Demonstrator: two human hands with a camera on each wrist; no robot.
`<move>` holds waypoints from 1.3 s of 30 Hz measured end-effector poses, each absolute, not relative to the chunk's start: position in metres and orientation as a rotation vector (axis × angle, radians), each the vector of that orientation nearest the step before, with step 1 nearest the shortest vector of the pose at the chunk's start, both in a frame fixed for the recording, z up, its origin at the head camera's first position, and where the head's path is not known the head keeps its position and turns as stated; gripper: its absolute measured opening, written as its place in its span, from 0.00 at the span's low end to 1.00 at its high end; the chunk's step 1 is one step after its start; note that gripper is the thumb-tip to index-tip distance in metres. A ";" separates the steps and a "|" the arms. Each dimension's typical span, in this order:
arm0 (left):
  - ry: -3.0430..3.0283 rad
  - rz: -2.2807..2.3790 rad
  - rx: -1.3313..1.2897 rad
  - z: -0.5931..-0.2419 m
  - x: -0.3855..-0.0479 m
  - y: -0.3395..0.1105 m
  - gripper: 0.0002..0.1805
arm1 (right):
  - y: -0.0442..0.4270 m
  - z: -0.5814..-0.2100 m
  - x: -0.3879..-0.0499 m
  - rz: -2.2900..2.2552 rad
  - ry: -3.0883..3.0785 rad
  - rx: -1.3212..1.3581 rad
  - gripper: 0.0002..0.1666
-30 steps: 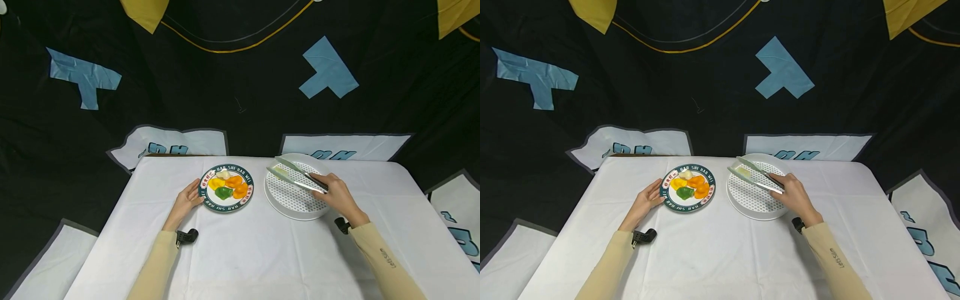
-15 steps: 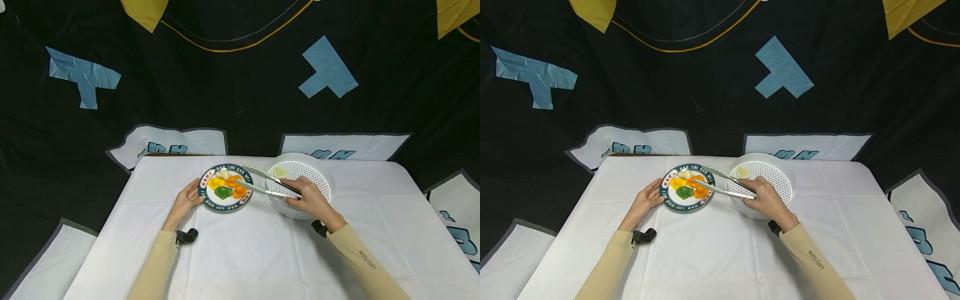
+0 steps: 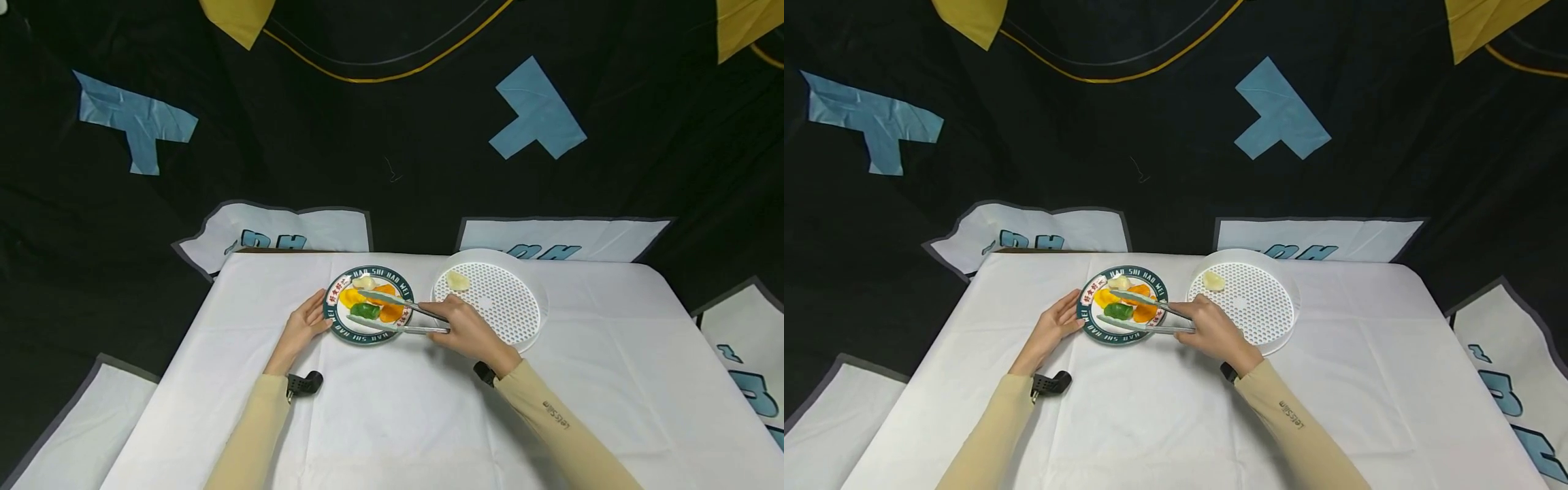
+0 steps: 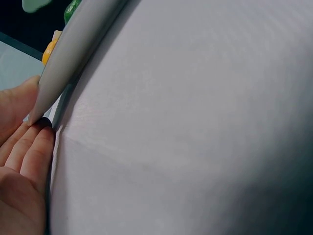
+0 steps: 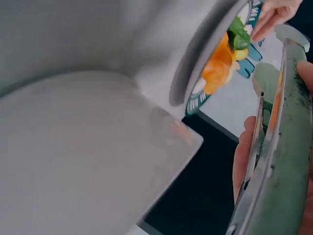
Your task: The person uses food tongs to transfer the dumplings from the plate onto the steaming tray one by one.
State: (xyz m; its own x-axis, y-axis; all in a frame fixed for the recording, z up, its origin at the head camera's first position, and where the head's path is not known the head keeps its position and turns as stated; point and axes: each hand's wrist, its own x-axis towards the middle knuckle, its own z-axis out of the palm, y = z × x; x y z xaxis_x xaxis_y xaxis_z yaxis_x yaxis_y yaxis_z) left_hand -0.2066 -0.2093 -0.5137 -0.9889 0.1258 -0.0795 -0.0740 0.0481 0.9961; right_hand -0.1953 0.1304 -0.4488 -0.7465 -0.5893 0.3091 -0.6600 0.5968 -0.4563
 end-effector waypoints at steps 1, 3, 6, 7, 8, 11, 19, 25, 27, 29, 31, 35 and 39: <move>2.163 2.074 0.053 -0.513 -0.207 -0.209 0.40 | 0.129 -0.450 -0.196 0.841 -2.703 1.064 0.29; 2.164 2.076 0.059 -0.513 -0.207 -0.209 0.40 | 0.126 -0.453 -0.198 0.830 -2.723 1.067 0.30; 2.164 2.078 0.057 -0.513 -0.207 -0.210 0.40 | 0.124 -0.456 -0.200 0.819 -2.743 1.070 0.30; 2.164 2.076 0.056 -0.513 -0.207 -0.210 0.41 | 0.124 -0.456 -0.201 0.817 -2.745 1.070 0.30; 2.166 2.075 0.061 -0.513 -0.207 -0.210 0.40 | 0.124 -0.457 -0.201 0.813 -2.747 1.072 0.30; 2.165 2.078 0.061 -0.514 -0.207 -0.210 0.40 | 0.124 -0.457 -0.203 0.797 -2.748 1.078 0.29; 2.167 2.067 0.064 -0.516 -0.207 -0.210 0.41 | 0.119 -0.452 -0.203 0.701 -2.744 1.132 0.28; 2.153 2.076 0.065 -0.511 -0.206 -0.209 0.41 | 0.112 -0.449 -0.205 0.630 -2.753 1.165 0.29; 2.153 2.074 0.061 -0.511 -0.206 -0.209 0.40 | 0.111 -0.449 -0.205 0.614 -2.742 1.178 0.28; 2.157 2.072 0.055 -0.511 -0.206 -0.209 0.40 | 0.110 -0.450 -0.205 0.601 -2.725 1.188 0.28; 2.170 2.067 0.053 -0.515 -0.208 -0.210 0.40 | 0.110 -0.449 -0.204 0.584 -2.710 1.190 0.27; 2.182 2.062 0.042 -0.516 -0.208 -0.210 0.40 | 0.111 -0.449 -0.203 0.573 -2.703 1.183 0.27; 2.185 2.061 0.045 -0.515 -0.208 -0.209 0.40 | 0.113 -0.450 -0.202 0.576 -2.693 1.183 0.27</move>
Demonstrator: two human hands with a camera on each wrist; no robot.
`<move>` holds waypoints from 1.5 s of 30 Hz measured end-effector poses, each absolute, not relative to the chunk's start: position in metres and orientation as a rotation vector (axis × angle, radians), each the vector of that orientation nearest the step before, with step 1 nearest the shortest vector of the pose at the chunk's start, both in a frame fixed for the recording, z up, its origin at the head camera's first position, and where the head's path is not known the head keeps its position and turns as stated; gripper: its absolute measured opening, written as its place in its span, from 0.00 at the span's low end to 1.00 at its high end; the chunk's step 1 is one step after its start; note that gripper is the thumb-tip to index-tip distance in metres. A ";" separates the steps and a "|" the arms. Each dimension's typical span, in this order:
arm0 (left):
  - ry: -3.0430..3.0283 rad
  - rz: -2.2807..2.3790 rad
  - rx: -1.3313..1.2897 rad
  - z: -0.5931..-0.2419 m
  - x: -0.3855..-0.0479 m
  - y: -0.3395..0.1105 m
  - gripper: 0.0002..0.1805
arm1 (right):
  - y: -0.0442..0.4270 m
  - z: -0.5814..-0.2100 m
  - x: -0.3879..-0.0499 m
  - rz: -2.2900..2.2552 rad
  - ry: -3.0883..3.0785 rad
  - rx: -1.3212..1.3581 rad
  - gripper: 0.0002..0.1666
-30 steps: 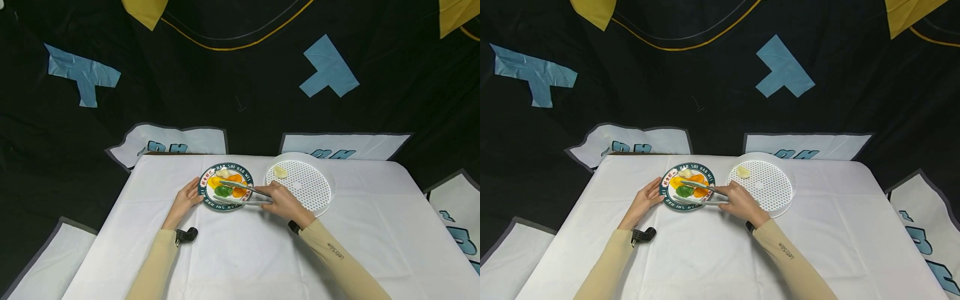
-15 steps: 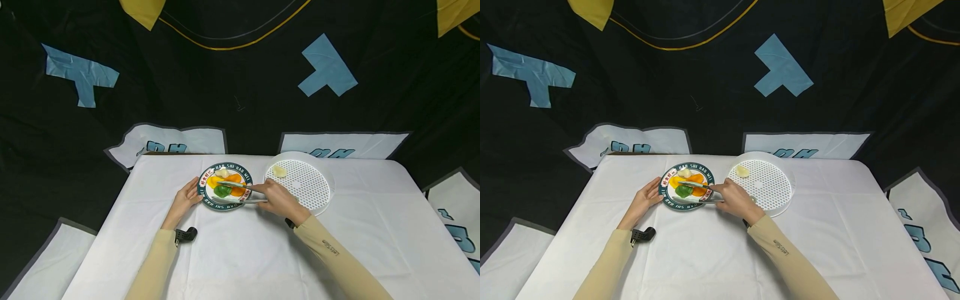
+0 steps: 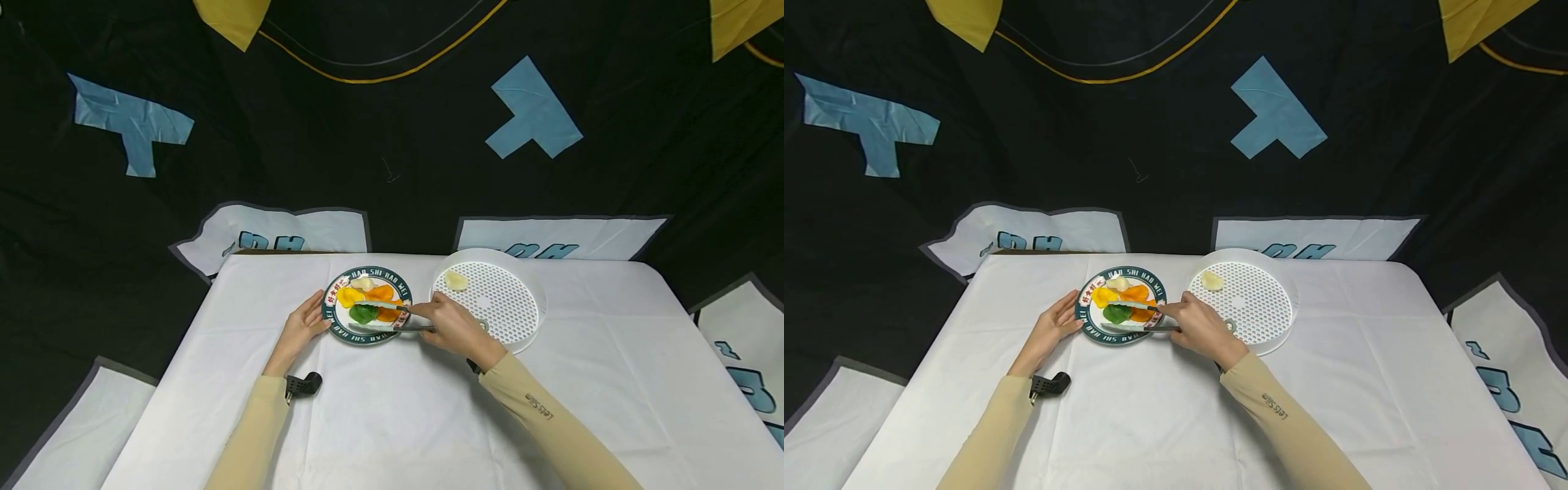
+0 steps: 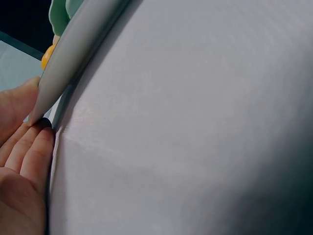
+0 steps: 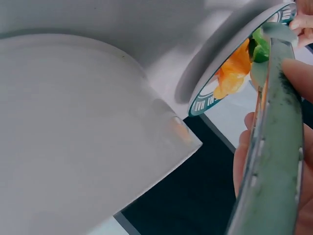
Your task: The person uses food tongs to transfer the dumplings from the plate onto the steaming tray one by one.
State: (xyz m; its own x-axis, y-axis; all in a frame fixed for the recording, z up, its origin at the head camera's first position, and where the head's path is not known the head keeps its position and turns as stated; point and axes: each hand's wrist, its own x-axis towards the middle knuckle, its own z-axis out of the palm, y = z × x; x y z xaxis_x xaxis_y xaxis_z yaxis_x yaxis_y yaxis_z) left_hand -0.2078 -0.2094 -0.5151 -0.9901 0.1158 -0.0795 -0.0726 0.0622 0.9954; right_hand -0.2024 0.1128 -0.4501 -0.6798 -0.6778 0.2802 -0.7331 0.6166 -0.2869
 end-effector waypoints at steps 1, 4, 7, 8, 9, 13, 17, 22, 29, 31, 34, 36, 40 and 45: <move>2.184 2.059 0.046 -0.515 -0.208 -0.210 0.40 | 0.113 -0.451 -0.203 0.576 -2.687 1.184 0.27; 2.170 2.067 0.048 -0.515 -0.207 -0.210 0.40 | 0.114 -0.453 -0.203 0.580 -2.668 1.171 0.26; 2.159 2.075 0.042 -0.515 -0.207 -0.210 0.40 | 0.115 -0.455 -0.203 0.611 -2.674 1.146 0.25; 2.156 2.080 0.043 -0.515 -0.207 -0.210 0.40 | 0.116 -0.455 -0.203 0.628 -2.681 1.138 0.25; 2.158 2.078 0.047 -0.515 -0.207 -0.211 0.40 | 0.117 -0.456 -0.203 0.645 -2.689 1.130 0.25; 2.159 2.081 0.051 -0.515 -0.207 -0.211 0.40 | 0.120 -0.453 -0.202 0.721 -2.706 1.097 0.25; 2.159 2.082 0.056 -0.514 -0.207 -0.210 0.40 | 0.125 -0.447 -0.201 0.783 -2.697 1.057 0.26; 2.164 2.082 0.066 -0.515 -0.206 -0.210 0.40 | 0.133 -0.439 -0.201 0.834 -2.660 1.016 0.25; 2.166 2.072 0.060 -0.514 -0.207 -0.209 0.40 | 0.150 -0.429 -0.202 0.851 -2.590 0.995 0.25; 2.167 2.073 0.057 -0.514 -0.207 -0.209 0.40 | 0.157 -0.426 -0.202 0.861 -2.600 0.966 0.25; 2.173 2.071 0.050 -0.514 -0.207 -0.209 0.40 | 0.167 -0.423 -0.201 0.874 -2.624 0.921 0.26; 2.176 2.069 0.048 -0.514 -0.208 -0.210 0.40 | 0.174 -0.421 -0.201 0.876 -2.637 0.888 0.26; 2.170 2.071 0.043 -0.515 -0.208 -0.210 0.40 | 0.188 -0.419 -0.199 0.888 -2.651 0.828 0.26; 2.166 2.070 0.047 -0.515 -0.208 -0.210 0.40 | 0.204 -0.417 -0.197 0.891 -2.644 0.765 0.26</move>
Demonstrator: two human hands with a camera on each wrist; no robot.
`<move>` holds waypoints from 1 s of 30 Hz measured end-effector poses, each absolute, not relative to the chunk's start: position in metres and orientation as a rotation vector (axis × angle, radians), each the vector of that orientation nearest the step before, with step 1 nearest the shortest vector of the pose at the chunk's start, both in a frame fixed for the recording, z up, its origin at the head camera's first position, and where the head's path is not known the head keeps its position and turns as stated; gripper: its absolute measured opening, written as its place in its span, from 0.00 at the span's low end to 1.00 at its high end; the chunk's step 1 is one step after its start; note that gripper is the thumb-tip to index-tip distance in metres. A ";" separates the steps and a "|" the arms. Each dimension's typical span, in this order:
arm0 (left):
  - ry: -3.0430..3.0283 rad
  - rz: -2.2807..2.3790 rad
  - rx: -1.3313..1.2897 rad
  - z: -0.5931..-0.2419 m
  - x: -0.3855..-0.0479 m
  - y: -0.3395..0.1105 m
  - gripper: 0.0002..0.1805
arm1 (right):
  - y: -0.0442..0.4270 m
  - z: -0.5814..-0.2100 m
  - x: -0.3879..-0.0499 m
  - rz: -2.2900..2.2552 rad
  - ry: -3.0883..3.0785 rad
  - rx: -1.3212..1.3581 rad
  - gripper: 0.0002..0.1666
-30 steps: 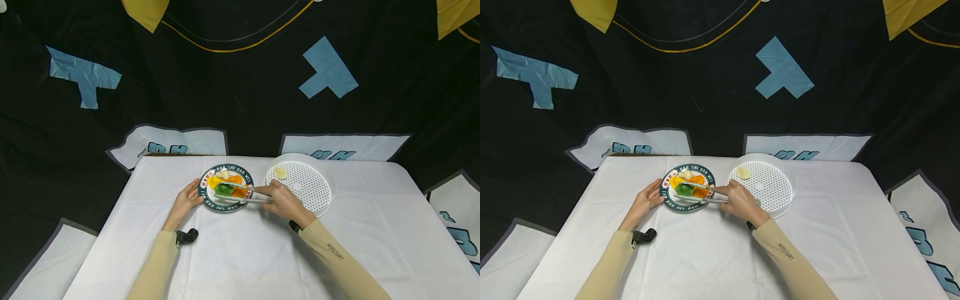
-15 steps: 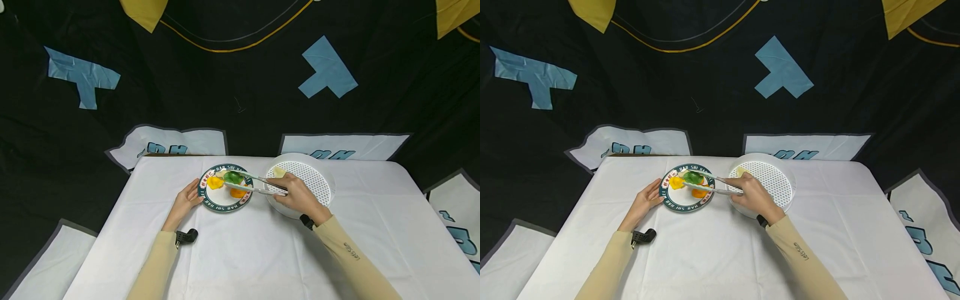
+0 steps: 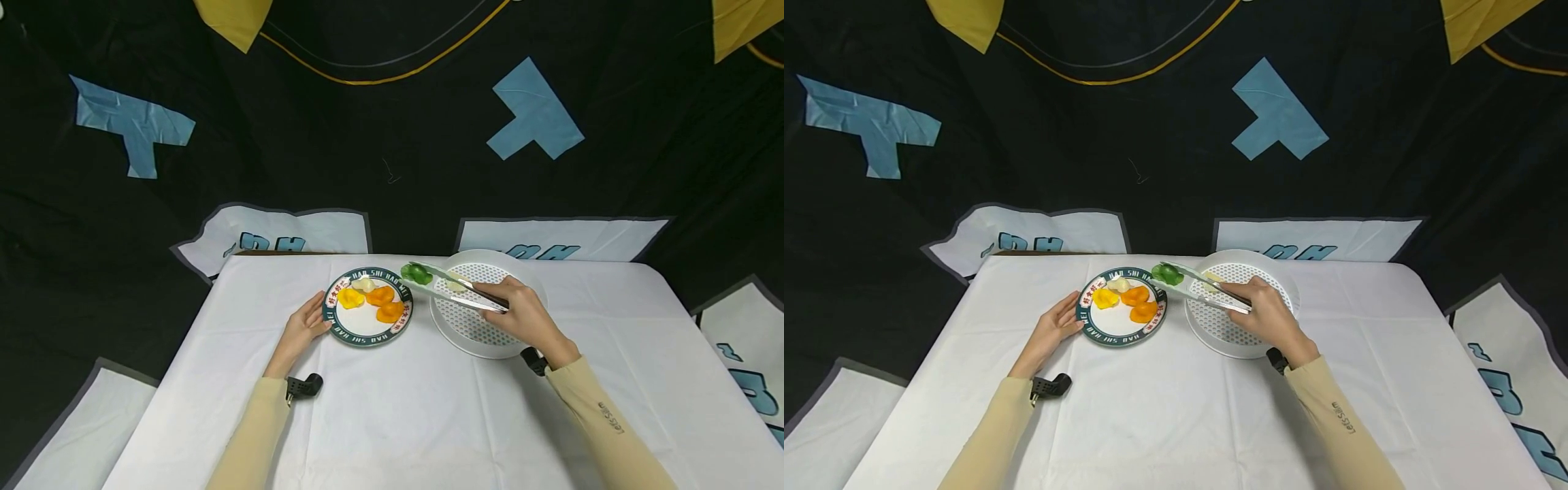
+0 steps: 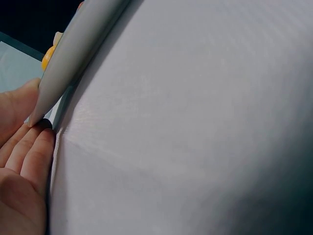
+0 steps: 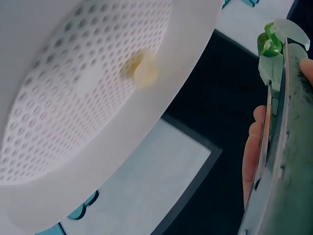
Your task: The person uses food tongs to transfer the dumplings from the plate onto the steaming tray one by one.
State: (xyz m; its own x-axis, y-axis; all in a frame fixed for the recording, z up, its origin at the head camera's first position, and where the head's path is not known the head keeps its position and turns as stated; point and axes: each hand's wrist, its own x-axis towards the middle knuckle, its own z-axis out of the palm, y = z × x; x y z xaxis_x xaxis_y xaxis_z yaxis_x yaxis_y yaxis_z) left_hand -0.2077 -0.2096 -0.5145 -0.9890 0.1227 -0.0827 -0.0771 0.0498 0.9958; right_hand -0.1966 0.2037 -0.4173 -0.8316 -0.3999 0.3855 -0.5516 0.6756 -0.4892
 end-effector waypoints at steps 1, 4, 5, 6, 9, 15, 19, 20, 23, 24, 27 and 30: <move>2.161 2.071 0.051 -0.514 -0.207 -0.210 0.40 | 0.207 -0.417 -0.196 0.890 -2.641 0.756 0.26; 2.146 2.073 0.045 -0.512 -0.207 -0.209 0.40 | 0.216 -0.417 -0.194 0.891 -2.642 0.720 0.27; 2.146 2.072 0.042 -0.512 -0.207 -0.209 0.40 | 0.220 -0.417 -0.193 0.891 -2.645 0.705 0.27; 2.147 2.070 0.038 -0.512 -0.207 -0.210 0.40 | 0.223 -0.417 -0.193 0.892 -2.648 0.690 0.27; 2.160 2.066 0.047 -0.514 -0.207 -0.210 0.40 | 0.232 -0.418 -0.192 0.876 -2.646 0.654 0.27; 2.167 2.070 0.055 -0.514 -0.206 -0.210 0.40 | 0.252 -0.423 -0.191 0.827 -2.628 0.596 0.27; 2.171 2.059 0.028 -0.514 -0.207 -0.209 0.40 | 0.263 -0.427 -0.190 0.813 -2.645 0.533 0.27; 2.173 2.054 0.023 -0.514 -0.207 -0.209 0.40 | 0.266 -0.428 -0.189 0.806 -2.651 0.516 0.27; 2.175 2.054 0.006 -0.514 -0.208 -0.209 0.40 | 0.273 -0.431 -0.189 0.786 -2.674 0.469 0.27; 2.176 2.055 0.018 -0.514 -0.208 -0.209 0.40 | 0.275 -0.432 -0.188 0.780 -2.681 0.454 0.27; 2.176 2.066 0.031 -0.514 -0.209 -0.209 0.40 | 0.281 -0.435 -0.188 0.779 -2.703 0.412 0.27; 2.179 2.068 0.058 -0.514 -0.208 -0.209 0.40 | 0.286 -0.437 -0.189 0.782 -2.714 0.388 0.27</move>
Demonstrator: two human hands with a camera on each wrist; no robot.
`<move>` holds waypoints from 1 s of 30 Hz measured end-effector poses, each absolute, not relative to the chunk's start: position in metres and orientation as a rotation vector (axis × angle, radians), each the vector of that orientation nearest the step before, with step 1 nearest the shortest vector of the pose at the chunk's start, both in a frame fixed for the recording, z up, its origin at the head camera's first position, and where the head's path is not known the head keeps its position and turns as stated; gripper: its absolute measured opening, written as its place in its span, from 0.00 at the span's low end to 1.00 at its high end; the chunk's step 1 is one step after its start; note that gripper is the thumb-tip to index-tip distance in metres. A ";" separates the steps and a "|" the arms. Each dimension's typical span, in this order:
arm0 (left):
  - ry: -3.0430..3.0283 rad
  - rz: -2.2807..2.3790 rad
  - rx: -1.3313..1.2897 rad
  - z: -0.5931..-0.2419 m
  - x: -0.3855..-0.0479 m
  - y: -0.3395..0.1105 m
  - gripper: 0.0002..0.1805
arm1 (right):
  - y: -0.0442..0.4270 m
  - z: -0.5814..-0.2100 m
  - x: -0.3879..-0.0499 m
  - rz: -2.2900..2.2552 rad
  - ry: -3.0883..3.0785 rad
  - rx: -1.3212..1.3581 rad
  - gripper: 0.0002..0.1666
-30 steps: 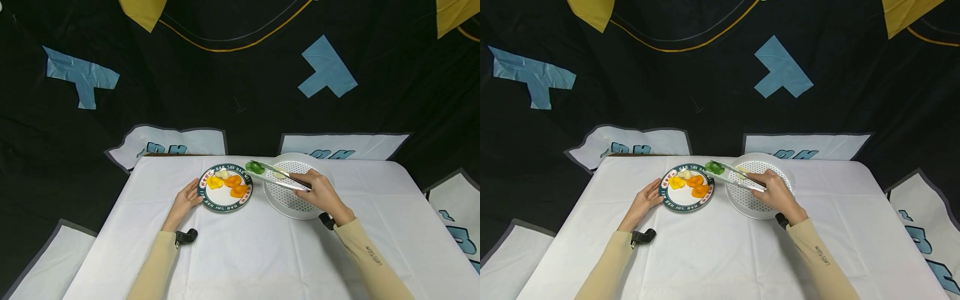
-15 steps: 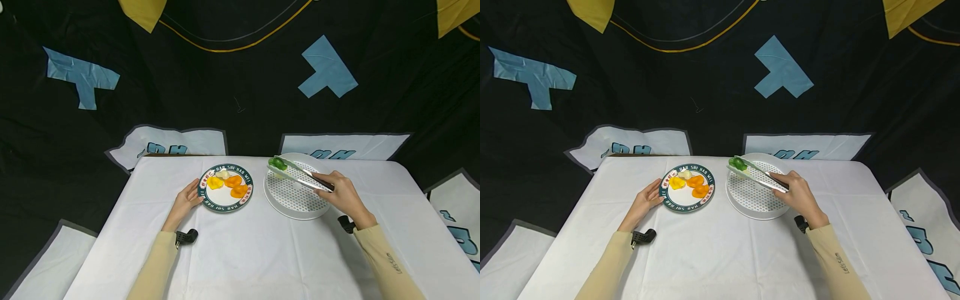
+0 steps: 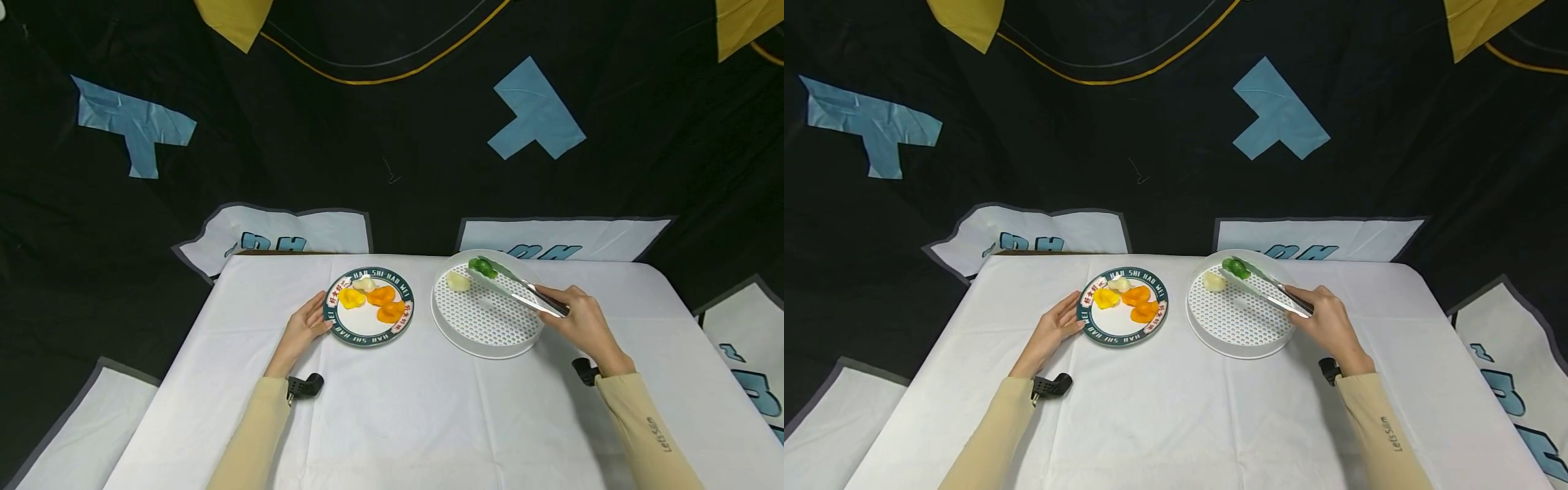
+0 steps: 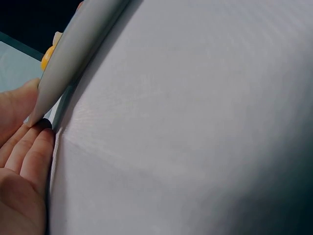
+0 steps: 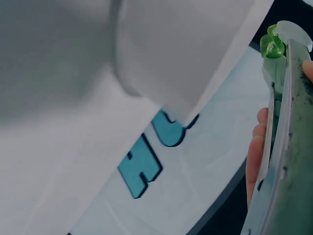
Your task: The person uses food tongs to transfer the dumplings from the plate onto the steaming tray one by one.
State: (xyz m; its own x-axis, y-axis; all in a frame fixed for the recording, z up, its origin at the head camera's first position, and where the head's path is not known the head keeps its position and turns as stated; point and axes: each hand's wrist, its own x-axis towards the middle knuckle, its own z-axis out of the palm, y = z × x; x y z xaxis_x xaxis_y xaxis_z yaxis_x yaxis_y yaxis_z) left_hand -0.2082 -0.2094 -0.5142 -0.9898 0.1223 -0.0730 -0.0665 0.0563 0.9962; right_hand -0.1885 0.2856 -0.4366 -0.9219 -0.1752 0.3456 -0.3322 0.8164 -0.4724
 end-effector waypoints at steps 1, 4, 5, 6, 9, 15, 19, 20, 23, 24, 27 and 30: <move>2.178 2.071 0.055 -0.514 -0.208 -0.209 0.40 | 0.287 -0.437 -0.189 0.783 -2.716 0.383 0.27; 2.175 2.069 0.057 -0.513 -0.207 -0.209 0.40 | 0.290 -0.440 -0.191 0.779 -2.717 0.377 0.27; 2.172 2.071 0.058 -0.512 -0.207 -0.209 0.40 | 0.290 -0.441 -0.192 0.775 -2.718 0.377 0.27; 2.168 2.076 0.052 -0.512 -0.206 -0.209 0.40 | 0.291 -0.442 -0.193 0.771 -2.721 0.375 0.27; 2.166 2.074 0.044 -0.512 -0.206 -0.209 0.40 | 0.292 -0.445 -0.196 0.762 -2.736 0.374 0.27; 2.169 2.065 0.026 -0.513 -0.207 -0.209 0.40 | 0.292 -0.449 -0.203 0.768 -2.785 0.367 0.27; 2.172 2.058 0.012 -0.514 -0.208 -0.208 0.40 | 0.291 -0.452 -0.206 0.768 -2.819 0.349 0.28; 2.173 2.059 0.009 -0.515 -0.208 -0.208 0.40 | 0.291 -0.453 -0.207 0.771 -2.825 0.347 0.28; 2.182 2.056 0.012 -0.515 -0.209 -0.209 0.40 | 0.291 -0.454 -0.208 0.768 -2.836 0.348 0.27; 2.187 2.054 0.015 -0.515 -0.209 -0.209 0.40 | 0.290 -0.454 -0.208 0.767 -2.839 0.349 0.27; 2.188 2.066 0.030 -0.516 -0.209 -0.209 0.40 | 0.290 -0.454 -0.209 0.770 -2.845 0.344 0.27; 2.182 2.081 0.048 -0.518 -0.210 -0.209 0.40 | 0.289 -0.454 -0.209 0.781 -2.849 0.338 0.28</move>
State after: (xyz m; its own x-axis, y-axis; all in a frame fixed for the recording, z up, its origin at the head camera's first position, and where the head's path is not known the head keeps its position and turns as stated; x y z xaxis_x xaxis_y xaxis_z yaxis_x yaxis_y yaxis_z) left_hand -0.2098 -0.2094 -0.5177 -0.9916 0.1097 -0.0689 -0.0636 0.0506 0.9967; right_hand -0.2088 0.2891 -0.4544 -0.9602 -0.1722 0.2200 -0.2603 0.8372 -0.4809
